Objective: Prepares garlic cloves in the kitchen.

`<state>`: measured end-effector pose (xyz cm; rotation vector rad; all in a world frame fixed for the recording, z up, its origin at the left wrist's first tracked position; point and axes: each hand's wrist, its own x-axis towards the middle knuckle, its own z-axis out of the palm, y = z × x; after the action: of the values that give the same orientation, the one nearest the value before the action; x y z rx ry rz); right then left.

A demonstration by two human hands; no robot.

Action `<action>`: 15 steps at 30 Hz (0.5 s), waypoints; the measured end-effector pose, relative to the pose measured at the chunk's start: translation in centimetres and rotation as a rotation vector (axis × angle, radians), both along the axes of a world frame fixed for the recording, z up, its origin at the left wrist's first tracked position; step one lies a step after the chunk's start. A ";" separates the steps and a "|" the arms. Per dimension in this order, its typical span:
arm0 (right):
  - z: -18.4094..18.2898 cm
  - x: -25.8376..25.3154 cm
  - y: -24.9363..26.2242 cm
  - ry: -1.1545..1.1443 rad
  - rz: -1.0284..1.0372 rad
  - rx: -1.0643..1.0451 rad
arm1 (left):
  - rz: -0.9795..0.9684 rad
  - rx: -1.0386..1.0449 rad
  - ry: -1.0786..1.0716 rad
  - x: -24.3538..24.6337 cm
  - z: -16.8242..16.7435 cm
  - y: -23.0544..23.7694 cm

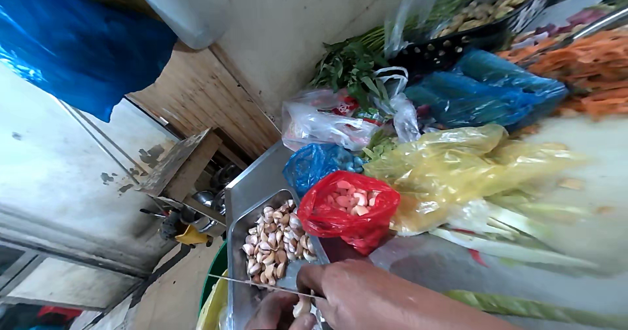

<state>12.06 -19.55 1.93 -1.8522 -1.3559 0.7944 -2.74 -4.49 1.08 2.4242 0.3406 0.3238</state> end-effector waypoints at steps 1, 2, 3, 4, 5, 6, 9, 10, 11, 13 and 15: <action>0.0 -0.1 0.0 -0.016 -0.014 0.002 | 0.028 -0.085 0.033 0.1 -0.1 0.1; -0.1 -0.2 0.0 -0.041 -0.028 0.011 | 0.041 -0.186 0.047 0.2 -0.3 0.1; 0.0 -0.2 0.0 -0.054 -0.030 0.007 | 0.050 -0.297 0.050 0.4 -0.6 0.0; 0.0 -0.3 0.0 -0.060 -0.029 0.002 | 0.066 -0.416 0.025 0.6 -0.9 -0.3; 0.0 -0.3 0.1 -0.063 -0.025 -0.008 | 0.091 -0.549 -0.016 0.9 -1.2 -0.7; 0.1 -0.3 0.1 -0.054 -0.022 -0.020 | 0.109 -0.682 -0.065 1.1 -1.4 -1.0; 0.4 -0.1 0.2 -0.005 -0.020 -0.058 | 0.092 -0.969 -0.155 1.3 -1.7 -0.7; 0.4 -0.1 0.3 0.001 -0.021 -0.061 | 0.071 -0.999 -0.160 1.2 -1.8 -0.5; 0.4 -0.1 0.3 0.002 -0.021 -0.061 | 0.055 -1.000 -0.154 1.2 -1.7 -0.3; 0.2 -0.1 0.4 0.002 -0.016 -0.061 | 0.046 -0.952 -0.128 0.9 -1.6 -0.2; 0.3 -0.1 0.4 0.002 -0.006 -0.071 | 0.076 -0.856 -0.088 0.9 -1.2 -0.5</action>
<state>11.98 -19.15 2.19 -1.9087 -1.3363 0.8512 -1.85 -5.03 -0.16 1.5569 0.4251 0.2472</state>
